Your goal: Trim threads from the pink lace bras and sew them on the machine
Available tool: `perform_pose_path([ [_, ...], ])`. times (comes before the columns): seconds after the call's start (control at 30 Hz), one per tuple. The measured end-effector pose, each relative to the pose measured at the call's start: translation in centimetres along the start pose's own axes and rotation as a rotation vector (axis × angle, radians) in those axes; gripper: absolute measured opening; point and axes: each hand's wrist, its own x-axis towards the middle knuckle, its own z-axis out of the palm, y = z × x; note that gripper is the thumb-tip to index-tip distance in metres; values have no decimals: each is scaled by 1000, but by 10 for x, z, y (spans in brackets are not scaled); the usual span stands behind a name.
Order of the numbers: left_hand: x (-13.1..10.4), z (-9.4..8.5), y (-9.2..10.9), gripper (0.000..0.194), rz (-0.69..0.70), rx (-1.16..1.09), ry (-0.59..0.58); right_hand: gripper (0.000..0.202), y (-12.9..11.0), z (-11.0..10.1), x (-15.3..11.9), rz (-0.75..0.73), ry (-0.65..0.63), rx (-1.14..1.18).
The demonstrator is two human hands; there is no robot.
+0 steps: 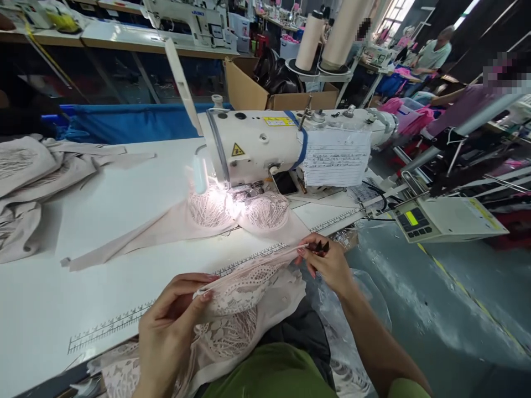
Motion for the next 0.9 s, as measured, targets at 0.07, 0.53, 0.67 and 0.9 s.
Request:
perform_pose_path([
  [0.07, 0, -1, -1, 8, 3, 21, 2, 30, 1, -1, 0, 8, 9, 31],
  [0.53, 10, -4, -11, 8, 25, -57, -122, 22, -16, -25, 2, -59, -126, 152],
  [0.67, 11, 3, 9, 24, -51, 130, -491, 13, -46, -10, -7, -102, -242, -23],
  [0.9, -8, 58, 18, 17, 79, 30, -490, 6, -55, 39, -12, -133, -383, -371],
])
